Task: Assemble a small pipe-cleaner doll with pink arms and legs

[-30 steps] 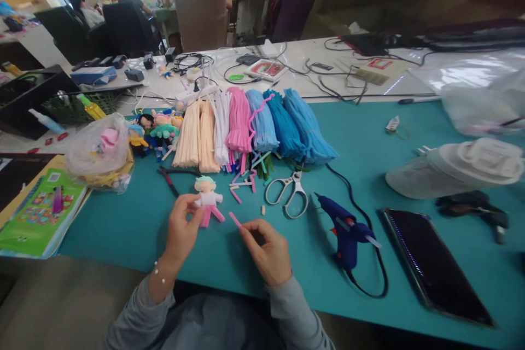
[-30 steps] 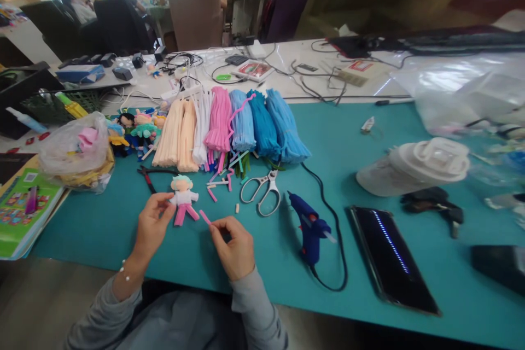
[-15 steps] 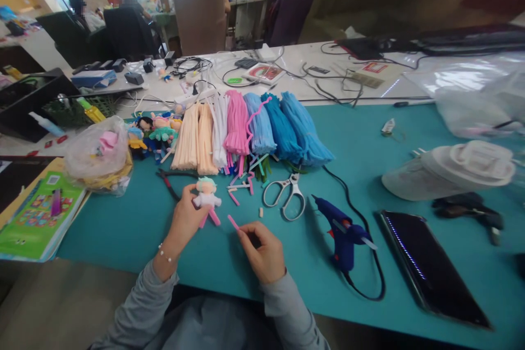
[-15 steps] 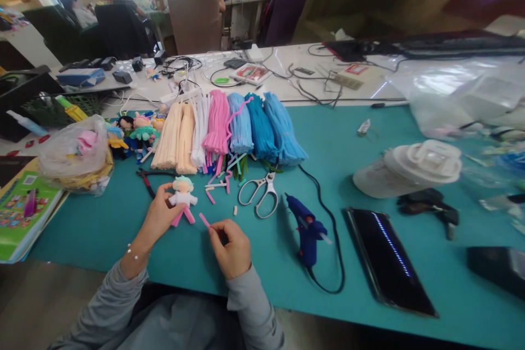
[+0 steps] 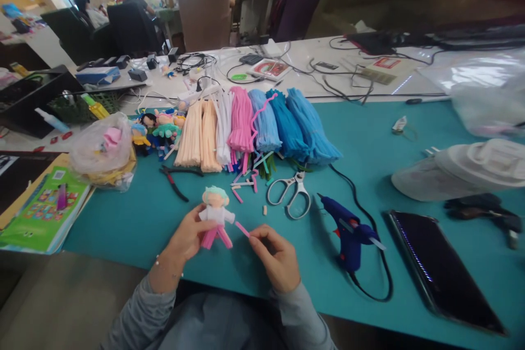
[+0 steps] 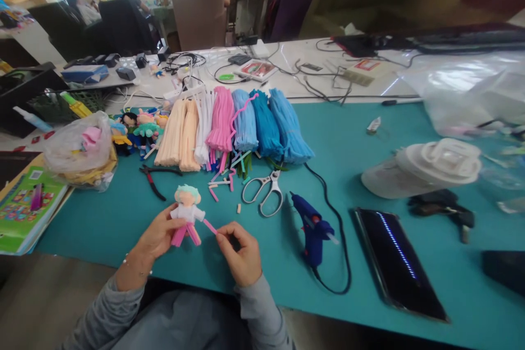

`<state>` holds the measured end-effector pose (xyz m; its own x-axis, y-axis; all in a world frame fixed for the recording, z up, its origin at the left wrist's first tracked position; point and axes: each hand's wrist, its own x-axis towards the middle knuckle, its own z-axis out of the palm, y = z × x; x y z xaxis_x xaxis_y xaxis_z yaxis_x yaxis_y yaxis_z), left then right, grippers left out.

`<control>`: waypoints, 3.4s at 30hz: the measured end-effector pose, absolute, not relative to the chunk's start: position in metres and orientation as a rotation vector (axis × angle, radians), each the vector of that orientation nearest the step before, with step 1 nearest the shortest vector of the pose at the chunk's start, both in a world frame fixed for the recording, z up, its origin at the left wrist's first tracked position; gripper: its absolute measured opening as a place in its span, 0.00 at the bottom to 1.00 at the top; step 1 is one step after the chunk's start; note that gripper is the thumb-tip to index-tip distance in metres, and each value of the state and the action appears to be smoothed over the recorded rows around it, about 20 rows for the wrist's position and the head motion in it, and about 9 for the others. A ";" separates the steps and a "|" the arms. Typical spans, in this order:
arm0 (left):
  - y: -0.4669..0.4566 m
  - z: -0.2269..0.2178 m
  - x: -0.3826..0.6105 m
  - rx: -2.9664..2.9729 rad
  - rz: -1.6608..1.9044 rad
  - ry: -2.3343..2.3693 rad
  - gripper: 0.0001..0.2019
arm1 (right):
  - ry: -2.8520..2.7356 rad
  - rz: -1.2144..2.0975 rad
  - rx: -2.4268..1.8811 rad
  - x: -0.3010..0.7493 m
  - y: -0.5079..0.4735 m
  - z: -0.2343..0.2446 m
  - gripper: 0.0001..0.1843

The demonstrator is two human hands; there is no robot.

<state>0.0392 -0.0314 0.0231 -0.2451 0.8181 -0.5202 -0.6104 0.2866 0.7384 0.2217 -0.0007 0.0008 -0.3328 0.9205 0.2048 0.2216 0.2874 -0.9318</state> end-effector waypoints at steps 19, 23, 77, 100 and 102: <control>-0.033 0.028 0.058 0.185 1.448 1.005 0.26 | -1.804 1.079 -1.125 0.222 -0.008 0.020 0.10; -0.033 0.029 0.060 0.222 1.464 1.018 0.26 | -1.819 1.069 -1.136 0.221 -0.007 0.021 0.11; -0.028 0.026 0.080 0.276 1.635 1.287 0.22 | -1.756 1.047 -1.218 0.217 -0.011 0.016 0.12; -0.025 0.012 0.061 0.211 1.816 1.350 0.18 | -2.055 0.286 -1.578 0.255 0.041 -0.011 0.14; -0.024 0.013 0.059 0.189 1.819 1.346 0.18 | -2.089 0.262 -1.585 0.258 0.038 -0.013 0.12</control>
<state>0.0594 -0.0244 0.0134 -0.6328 0.6937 -0.3440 -0.5318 -0.0664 0.8443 0.2576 0.0378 -0.0129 -0.1963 0.9419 0.2725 0.8455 0.3033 -0.4394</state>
